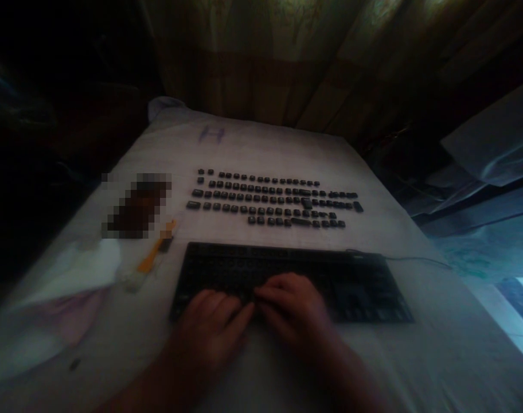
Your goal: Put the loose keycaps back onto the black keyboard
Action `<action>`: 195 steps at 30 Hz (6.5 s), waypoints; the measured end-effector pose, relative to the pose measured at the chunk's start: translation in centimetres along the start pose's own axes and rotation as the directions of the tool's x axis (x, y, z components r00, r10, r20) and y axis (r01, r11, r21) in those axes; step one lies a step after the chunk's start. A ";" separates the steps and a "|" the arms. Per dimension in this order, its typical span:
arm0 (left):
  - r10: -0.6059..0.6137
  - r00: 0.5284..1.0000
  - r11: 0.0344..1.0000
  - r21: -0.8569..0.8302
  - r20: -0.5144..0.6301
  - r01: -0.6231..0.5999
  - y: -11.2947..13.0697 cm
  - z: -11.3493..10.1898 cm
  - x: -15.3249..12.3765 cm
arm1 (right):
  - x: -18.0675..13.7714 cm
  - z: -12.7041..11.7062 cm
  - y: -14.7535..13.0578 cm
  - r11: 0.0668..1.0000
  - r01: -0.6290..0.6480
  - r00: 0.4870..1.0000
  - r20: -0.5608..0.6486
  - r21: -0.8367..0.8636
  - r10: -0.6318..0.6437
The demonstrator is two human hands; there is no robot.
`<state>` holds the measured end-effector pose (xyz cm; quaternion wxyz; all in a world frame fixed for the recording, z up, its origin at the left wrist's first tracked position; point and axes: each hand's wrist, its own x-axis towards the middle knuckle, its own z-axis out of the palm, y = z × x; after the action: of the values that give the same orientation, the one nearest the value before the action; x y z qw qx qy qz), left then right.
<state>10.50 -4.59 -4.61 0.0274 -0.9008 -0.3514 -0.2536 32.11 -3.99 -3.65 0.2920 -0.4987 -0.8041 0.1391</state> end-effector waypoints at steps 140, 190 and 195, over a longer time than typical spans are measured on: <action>0.062 0.989 0.992 -0.098 -0.134 -0.076 0.6 0.8 1.2 | 0.4 -1.2 0.5 0.997 -0.073 0.988 0.138 0.011 0.071; 0.046 0.998 0.998 -0.034 -0.032 -0.047 0.9 0.3 1.5 | 0.4 -1.3 1.2 0.995 -0.094 0.979 0.186 0.043 0.084; 0.056 0.998 0.998 -0.020 -0.019 -0.056 0.9 0.2 1.6 | 0.6 -1.4 1.1 0.994 -0.106 0.974 0.205 0.025 0.098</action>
<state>12.13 -4.19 -3.89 0.0283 -0.9082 -0.3231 -0.2646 33.51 -3.08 -2.92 0.2098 -0.5173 -0.8004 0.2186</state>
